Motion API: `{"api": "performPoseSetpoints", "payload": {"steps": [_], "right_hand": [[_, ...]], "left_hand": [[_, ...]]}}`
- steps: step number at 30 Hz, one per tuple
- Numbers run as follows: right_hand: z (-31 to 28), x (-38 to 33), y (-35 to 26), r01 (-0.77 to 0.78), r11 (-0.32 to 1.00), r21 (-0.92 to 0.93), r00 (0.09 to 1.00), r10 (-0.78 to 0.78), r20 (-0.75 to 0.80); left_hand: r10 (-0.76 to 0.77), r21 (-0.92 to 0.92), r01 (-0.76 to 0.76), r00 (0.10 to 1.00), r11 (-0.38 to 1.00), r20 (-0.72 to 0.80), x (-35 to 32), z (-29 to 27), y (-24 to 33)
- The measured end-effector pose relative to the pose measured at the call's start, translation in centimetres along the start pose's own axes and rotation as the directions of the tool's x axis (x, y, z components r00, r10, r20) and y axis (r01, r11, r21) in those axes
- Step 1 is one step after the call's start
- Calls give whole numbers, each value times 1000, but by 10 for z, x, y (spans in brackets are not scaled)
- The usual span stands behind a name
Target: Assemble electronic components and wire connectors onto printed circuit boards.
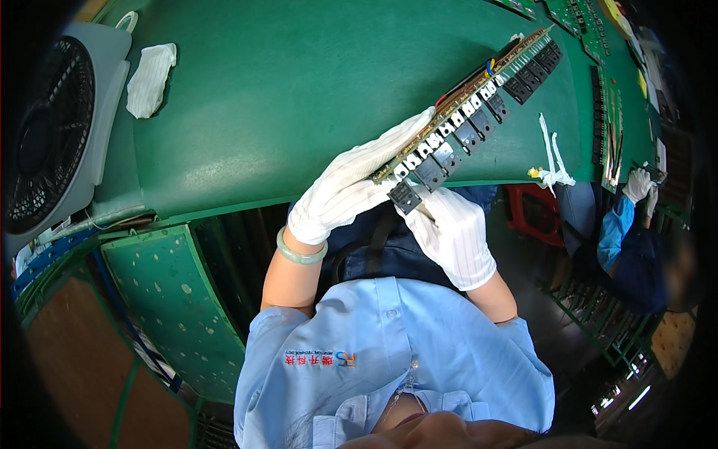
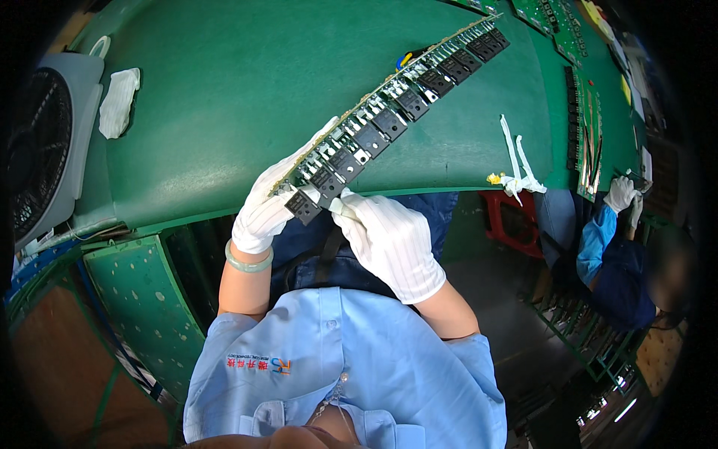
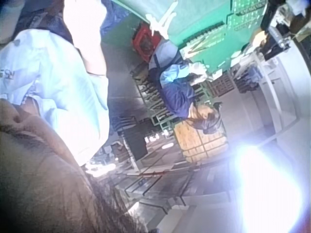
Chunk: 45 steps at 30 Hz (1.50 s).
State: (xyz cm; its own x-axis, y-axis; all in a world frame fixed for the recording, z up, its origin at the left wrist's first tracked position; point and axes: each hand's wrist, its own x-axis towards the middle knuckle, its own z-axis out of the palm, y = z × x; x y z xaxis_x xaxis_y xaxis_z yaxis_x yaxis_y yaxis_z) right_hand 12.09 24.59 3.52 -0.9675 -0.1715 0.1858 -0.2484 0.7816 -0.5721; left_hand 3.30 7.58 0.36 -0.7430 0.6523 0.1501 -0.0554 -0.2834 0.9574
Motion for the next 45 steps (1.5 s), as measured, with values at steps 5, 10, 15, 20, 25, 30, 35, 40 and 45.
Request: {"api": "performPoseSetpoints", "payload": {"steps": [5,10,15,20,25,30,35,40,45], "right_hand": [[-2,1,0,3,1000,3,1000,-3,2],[0,0,0,9,1000,15,1000,-9,4],[-2,1,0,-3,1000,26,1000,2,22],[-3,4,-2,7,1000,14,999,-7,39],[-3,2,-2,16,1000,16,998,-17,63],[-1,2,0,29,999,17,999,-29,28],[-3,2,0,-16,999,-41,1000,16,-15],[2,-1,-3,-32,999,7,999,32,-16],[1,-1,-3,-45,999,-2,999,45,-16]], "left_hand": [[-12,18,12,1000,1000,-15,0,0,0],[-43,-128,45,999,991,17,1,-3,-2],[17,25,-17,1000,1000,-10,0,0,0],[17,-51,-17,1000,999,-4,-1,-1,0],[41,-27,-41,999,999,18,0,-2,2],[0,-13,0,1000,1000,0,0,-1,2],[-113,-83,110,993,990,-34,1,2,0],[52,23,-53,998,998,21,1,-2,-1],[41,-73,-40,999,997,16,-1,-3,-5]]}}
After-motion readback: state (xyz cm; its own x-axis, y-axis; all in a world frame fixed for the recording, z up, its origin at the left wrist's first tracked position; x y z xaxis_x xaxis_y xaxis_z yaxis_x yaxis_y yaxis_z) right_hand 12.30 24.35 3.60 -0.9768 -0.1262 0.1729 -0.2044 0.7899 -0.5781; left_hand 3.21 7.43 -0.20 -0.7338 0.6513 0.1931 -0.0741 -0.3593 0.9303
